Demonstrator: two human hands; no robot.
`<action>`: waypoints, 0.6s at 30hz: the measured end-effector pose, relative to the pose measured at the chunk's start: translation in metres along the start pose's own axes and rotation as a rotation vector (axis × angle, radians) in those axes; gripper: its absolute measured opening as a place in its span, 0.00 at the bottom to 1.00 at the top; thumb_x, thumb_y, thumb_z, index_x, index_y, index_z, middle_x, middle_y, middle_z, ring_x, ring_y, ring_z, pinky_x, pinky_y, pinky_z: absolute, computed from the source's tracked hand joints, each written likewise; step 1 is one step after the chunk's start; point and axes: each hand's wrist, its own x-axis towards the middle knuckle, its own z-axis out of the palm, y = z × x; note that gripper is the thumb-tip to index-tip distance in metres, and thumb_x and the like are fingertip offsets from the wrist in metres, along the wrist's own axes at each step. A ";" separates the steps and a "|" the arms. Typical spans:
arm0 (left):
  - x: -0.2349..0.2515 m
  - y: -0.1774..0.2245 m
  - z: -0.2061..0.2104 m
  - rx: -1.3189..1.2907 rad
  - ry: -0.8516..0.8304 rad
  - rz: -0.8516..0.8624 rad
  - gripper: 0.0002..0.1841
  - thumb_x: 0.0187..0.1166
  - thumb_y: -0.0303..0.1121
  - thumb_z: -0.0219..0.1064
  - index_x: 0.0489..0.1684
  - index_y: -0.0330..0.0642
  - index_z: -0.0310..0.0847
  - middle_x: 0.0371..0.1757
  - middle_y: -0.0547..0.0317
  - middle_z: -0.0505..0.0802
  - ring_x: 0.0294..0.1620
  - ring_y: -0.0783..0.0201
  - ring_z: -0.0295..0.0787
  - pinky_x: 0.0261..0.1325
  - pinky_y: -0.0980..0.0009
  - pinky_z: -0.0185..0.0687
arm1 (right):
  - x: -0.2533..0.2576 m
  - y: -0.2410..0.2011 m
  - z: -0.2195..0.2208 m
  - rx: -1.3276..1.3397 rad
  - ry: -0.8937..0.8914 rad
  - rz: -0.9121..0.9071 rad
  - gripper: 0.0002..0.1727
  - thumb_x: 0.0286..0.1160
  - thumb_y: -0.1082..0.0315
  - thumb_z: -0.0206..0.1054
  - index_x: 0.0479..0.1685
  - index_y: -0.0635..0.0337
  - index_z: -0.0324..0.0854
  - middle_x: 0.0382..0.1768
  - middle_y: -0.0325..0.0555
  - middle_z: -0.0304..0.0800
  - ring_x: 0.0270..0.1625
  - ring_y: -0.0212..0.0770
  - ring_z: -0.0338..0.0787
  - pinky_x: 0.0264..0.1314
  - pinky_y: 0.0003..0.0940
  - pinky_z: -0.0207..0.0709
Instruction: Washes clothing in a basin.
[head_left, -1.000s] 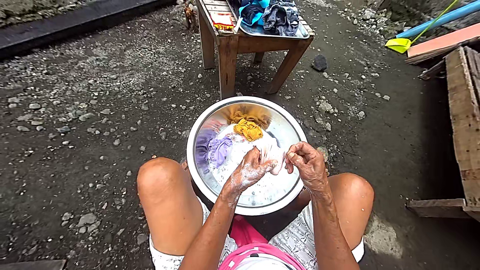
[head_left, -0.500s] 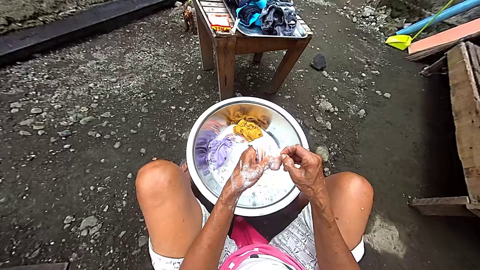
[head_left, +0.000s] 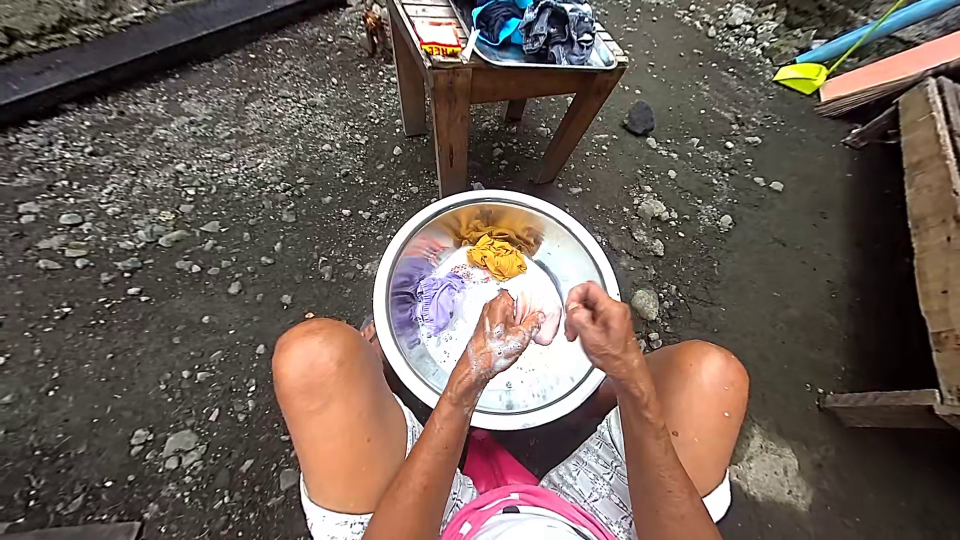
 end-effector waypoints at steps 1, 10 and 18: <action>0.002 -0.003 -0.002 -0.046 0.006 -0.014 0.10 0.74 0.31 0.72 0.45 0.34 0.80 0.34 0.59 0.87 0.36 0.71 0.85 0.47 0.71 0.83 | 0.004 0.003 -0.008 0.247 0.011 0.071 0.06 0.78 0.69 0.56 0.36 0.56 0.78 0.18 0.31 0.80 0.19 0.28 0.81 0.27 0.28 0.82; 0.013 -0.026 0.003 -0.739 -0.039 -0.220 0.12 0.81 0.25 0.57 0.60 0.40 0.74 0.45 0.55 0.90 0.48 0.60 0.88 0.53 0.59 0.87 | 0.062 0.007 -0.066 0.452 0.302 0.069 0.14 0.89 0.66 0.38 0.41 0.46 0.70 0.26 0.27 0.83 0.23 0.29 0.85 0.32 0.30 0.87; 0.028 -0.050 0.006 -0.918 0.093 -0.401 0.24 0.95 0.48 0.41 0.68 0.37 0.71 0.56 0.42 0.89 0.53 0.51 0.90 0.54 0.56 0.88 | 0.067 0.192 -0.100 -0.282 0.408 0.692 0.41 0.87 0.61 0.61 0.91 0.75 0.46 0.87 0.76 0.57 0.89 0.66 0.62 0.92 0.56 0.53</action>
